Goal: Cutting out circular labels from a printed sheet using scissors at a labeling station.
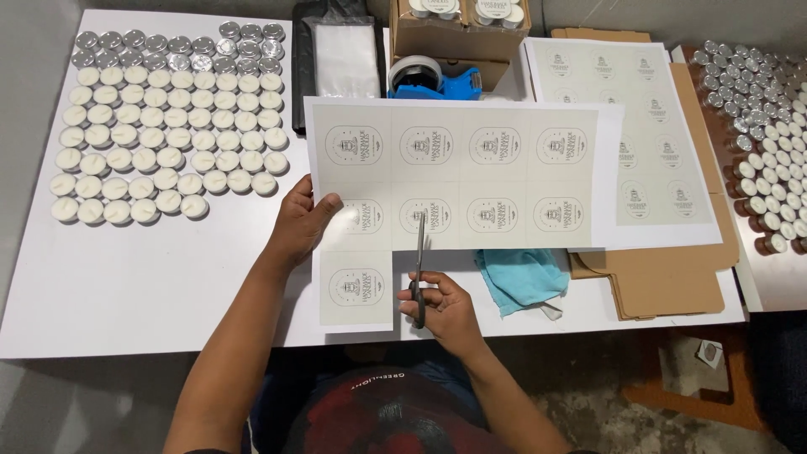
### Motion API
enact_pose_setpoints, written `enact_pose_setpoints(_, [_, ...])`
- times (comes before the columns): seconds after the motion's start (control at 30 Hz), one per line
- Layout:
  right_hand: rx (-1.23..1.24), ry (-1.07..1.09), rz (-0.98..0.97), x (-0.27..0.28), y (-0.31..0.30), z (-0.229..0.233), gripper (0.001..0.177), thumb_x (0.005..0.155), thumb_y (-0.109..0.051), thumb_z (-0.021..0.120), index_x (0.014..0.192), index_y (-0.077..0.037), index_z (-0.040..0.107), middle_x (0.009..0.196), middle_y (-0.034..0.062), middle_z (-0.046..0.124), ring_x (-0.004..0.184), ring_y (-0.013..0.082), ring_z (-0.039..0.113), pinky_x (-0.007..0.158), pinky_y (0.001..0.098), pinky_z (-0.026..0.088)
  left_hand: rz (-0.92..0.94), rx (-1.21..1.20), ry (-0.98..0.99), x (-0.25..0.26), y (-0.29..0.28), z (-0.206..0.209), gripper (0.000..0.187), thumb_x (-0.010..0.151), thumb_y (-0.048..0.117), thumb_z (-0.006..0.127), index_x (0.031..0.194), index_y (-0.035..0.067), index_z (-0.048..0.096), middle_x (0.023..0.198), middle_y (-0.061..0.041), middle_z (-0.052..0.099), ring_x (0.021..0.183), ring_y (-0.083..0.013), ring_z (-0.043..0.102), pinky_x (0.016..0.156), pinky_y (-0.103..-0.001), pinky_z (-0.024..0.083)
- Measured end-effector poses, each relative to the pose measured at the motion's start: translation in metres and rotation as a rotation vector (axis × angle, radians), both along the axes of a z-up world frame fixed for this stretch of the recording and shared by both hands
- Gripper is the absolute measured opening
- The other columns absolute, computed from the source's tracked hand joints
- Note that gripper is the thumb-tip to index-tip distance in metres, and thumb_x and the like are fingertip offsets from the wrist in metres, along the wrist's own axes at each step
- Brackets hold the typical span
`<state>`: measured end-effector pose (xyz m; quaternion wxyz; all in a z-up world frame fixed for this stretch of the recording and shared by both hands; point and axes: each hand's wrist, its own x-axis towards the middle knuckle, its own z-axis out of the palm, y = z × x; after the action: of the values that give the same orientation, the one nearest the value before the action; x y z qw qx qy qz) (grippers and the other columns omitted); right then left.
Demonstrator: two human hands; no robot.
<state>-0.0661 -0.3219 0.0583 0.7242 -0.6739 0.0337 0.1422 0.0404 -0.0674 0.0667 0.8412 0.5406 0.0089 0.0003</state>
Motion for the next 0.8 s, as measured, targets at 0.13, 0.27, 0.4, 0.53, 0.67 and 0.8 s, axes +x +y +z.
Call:
enact_pose_setpoints(0.13, [0.012, -0.006, 0.009, -0.001, 0.005, -0.005, 0.055, 0.073, -0.002, 0.090, 0.123, 0.000, 0.066, 0.089, 0.0196, 0.081, 0.071, 0.0108, 0.070, 0.062, 0.0228, 0.059, 0.016, 0.003, -0.007, 0.000, -0.001, -0.006, 0.039, 0.095, 0.019, 0.071, 0.130, 0.006, 0.061, 0.107, -0.013, 0.073, 0.099, -0.0196, 0.071, 0.100, -0.040, 0.058])
enact_pose_setpoints(0.27, [0.011, -0.023, 0.013, 0.002, 0.006, -0.002, 0.056, 0.072, -0.002, 0.091, 0.121, 0.001, 0.067, 0.087, 0.0203, 0.080, 0.071, 0.0124, 0.071, 0.063, 0.0234, 0.059, 0.014, -0.014, 0.004, 0.001, 0.003, -0.010, 0.038, 0.095, 0.018, 0.072, 0.130, 0.006, 0.061, 0.107, -0.014, 0.073, 0.100, -0.0207, 0.072, 0.099, -0.041, 0.059])
enact_pose_setpoints(0.4, [-0.138, -0.172, -0.079, 0.009, -0.005, 0.009, 0.055, 0.071, -0.004, 0.092, 0.121, 0.000, 0.069, 0.089, 0.0196, 0.081, 0.072, 0.0149, 0.074, 0.062, 0.0244, 0.059, -0.009, 0.002, 0.025, 0.001, 0.010, -0.011, 0.041, 0.096, 0.018, 0.070, 0.133, 0.005, 0.059, 0.110, -0.016, 0.072, 0.102, -0.0241, 0.072, 0.102, -0.044, 0.057])
enact_pose_setpoints(0.53, [-0.448, -0.543, -0.197, 0.029, -0.038, 0.017, 0.048, 0.071, -0.009, 0.093, 0.112, 0.001, 0.072, 0.090, 0.0175, 0.081, 0.072, 0.0205, 0.078, 0.059, 0.0248, 0.055, -0.020, 0.015, 0.010, 0.001, 0.008, -0.001, 0.041, 0.097, 0.018, 0.069, 0.134, 0.006, 0.058, 0.111, -0.015, 0.072, 0.105, -0.0232, 0.071, 0.104, -0.044, 0.056])
enact_pose_setpoints(0.67, [-0.561, -0.607, -0.150, 0.043, -0.049, 0.043, 0.048, 0.071, -0.013, 0.094, 0.112, 0.001, 0.073, 0.092, 0.0161, 0.080, 0.067, 0.0214, 0.075, 0.059, 0.0270, 0.056, -0.057, 0.030, 0.002, 0.015, 0.014, -0.022, 0.044, 0.097, 0.020, 0.070, 0.136, 0.005, 0.057, 0.112, -0.017, 0.071, 0.106, -0.0241, 0.071, 0.104, -0.046, 0.055])
enact_pose_setpoints(0.8, [-0.578, -0.596, 0.023, 0.053, -0.049, 0.053, 0.044, 0.075, -0.011, 0.090, 0.115, -0.002, 0.074, 0.092, 0.0163, 0.081, 0.070, 0.0247, 0.075, 0.061, 0.0311, 0.057, -0.158, 0.102, 0.053, 0.023, 0.018, -0.010, 0.048, 0.096, 0.018, 0.071, 0.139, 0.003, 0.057, 0.115, -0.022, 0.071, 0.106, -0.0289, 0.071, 0.103, -0.049, 0.054])
